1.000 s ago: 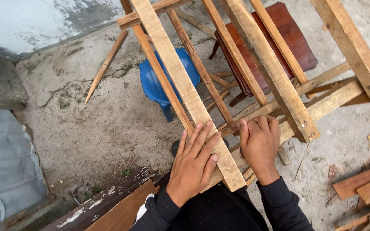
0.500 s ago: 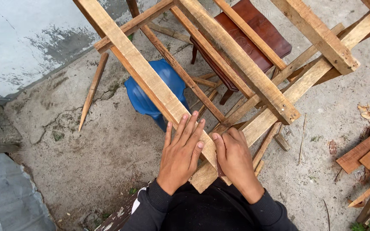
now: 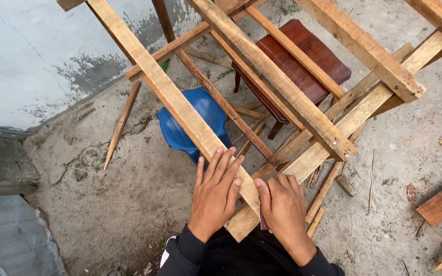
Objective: The person sands the surfaces of a wooden frame structure using a piece of sandpaper held by hand.
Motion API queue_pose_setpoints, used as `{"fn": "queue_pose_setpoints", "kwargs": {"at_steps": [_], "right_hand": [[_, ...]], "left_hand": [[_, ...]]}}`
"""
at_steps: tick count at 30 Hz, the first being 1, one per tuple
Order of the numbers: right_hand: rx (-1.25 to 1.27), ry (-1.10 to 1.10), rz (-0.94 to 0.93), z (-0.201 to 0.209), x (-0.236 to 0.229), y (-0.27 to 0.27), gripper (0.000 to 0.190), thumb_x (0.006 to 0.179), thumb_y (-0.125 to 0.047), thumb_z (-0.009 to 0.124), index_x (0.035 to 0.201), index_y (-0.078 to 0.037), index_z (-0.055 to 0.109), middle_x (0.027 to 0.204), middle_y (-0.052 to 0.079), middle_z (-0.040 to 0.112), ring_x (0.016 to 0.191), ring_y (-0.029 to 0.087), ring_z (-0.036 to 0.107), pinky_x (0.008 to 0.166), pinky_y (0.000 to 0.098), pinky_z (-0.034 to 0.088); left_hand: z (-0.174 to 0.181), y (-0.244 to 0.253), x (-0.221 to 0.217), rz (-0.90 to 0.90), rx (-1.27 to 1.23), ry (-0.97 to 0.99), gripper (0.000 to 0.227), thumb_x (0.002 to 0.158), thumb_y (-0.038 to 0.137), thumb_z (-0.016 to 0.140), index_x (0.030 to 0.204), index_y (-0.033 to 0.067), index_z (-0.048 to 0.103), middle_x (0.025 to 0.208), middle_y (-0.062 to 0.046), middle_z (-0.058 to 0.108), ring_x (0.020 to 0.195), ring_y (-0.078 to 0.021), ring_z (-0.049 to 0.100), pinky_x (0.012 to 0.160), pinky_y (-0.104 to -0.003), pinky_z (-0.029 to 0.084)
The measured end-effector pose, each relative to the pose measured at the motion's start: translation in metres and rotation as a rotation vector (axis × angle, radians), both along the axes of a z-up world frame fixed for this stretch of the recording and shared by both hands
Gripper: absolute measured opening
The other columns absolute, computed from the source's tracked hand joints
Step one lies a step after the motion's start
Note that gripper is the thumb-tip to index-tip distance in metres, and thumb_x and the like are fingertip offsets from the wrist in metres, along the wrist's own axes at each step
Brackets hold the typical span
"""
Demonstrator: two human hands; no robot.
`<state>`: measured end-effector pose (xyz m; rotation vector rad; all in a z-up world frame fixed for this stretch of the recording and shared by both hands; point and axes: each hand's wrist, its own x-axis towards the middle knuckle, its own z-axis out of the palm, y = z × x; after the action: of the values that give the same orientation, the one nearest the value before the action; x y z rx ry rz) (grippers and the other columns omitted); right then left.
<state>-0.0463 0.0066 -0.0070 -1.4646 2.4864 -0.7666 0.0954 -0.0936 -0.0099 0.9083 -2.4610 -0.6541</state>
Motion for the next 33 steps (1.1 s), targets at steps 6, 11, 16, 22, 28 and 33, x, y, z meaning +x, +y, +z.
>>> {"fn": "queue_pose_setpoints", "kwargs": {"at_steps": [6,11,16,22,28,33], "right_hand": [[-0.005,-0.093,-0.062,-0.009,0.005,-0.002,0.038,0.098,-0.030,0.061,0.076,0.001,0.066,0.084,0.013,0.061,0.091,0.030,0.056,0.084,0.0443,0.046],[0.075,-0.152,-0.125,-0.006,0.003,-0.006,0.038,0.098,-0.030,0.060,0.078,0.001,0.067,0.084,0.013,0.062,0.091,0.030,0.056,0.085,0.0432,0.047],[0.025,-0.125,-0.173,0.006,0.008,-0.010,0.036,0.095,-0.030,0.060,0.080,0.001,0.067,0.088,0.012,0.064,0.090,0.031,0.056,0.080,0.0431,0.047],[0.122,0.017,-0.339,0.008,0.034,-0.025,0.037,0.099,-0.032,0.059,0.079,-0.001,0.068,0.085,0.013,0.062,0.090,0.030,0.056,0.081,0.0430,0.048],[0.130,0.067,-0.479,-0.008,0.037,-0.031,0.039,0.099,-0.035,0.057,0.078,-0.005,0.069,0.083,0.010,0.065,0.085,0.025,0.056,0.081,0.0413,0.049],[0.126,0.175,-0.500,-0.006,0.037,-0.047,0.037,0.101,-0.032,0.058,0.080,-0.002,0.068,0.085,0.012,0.065,0.090,0.028,0.056,0.083,0.0440,0.048]], "left_hand": [[0.003,-0.024,0.004,-0.120,-0.088,0.049,0.037,0.101,0.034,0.053,0.128,0.0124,0.068,0.144,-0.012,0.056,0.151,-0.0320,0.032,0.124,-0.058,0.009],[0.016,-0.065,0.006,-0.403,-0.019,0.017,0.032,0.104,0.029,0.052,0.123,0.0093,0.069,0.131,-0.012,0.064,0.154,-0.0309,0.033,0.128,-0.057,0.013],[0.014,-0.097,-0.005,-0.610,-0.010,0.030,0.031,0.103,0.027,0.051,0.117,0.0084,0.071,0.120,-0.012,0.068,0.143,-0.0308,0.045,0.125,-0.057,0.017],[0.003,-0.110,-0.002,-0.695,-0.002,0.054,0.032,0.106,0.028,0.050,0.117,0.0065,0.071,0.116,-0.011,0.069,0.122,-0.0280,0.061,0.120,-0.051,0.032],[0.000,-0.109,-0.005,-0.684,-0.022,0.115,0.029,0.106,0.025,0.052,0.116,0.0072,0.072,0.114,-0.011,0.071,0.114,-0.0276,0.064,0.116,-0.050,0.037],[0.002,-0.109,-0.011,-0.659,-0.038,0.131,0.027,0.104,0.024,0.054,0.114,0.0068,0.072,0.113,-0.011,0.071,0.113,-0.0277,0.064,0.113,-0.049,0.038]]}}
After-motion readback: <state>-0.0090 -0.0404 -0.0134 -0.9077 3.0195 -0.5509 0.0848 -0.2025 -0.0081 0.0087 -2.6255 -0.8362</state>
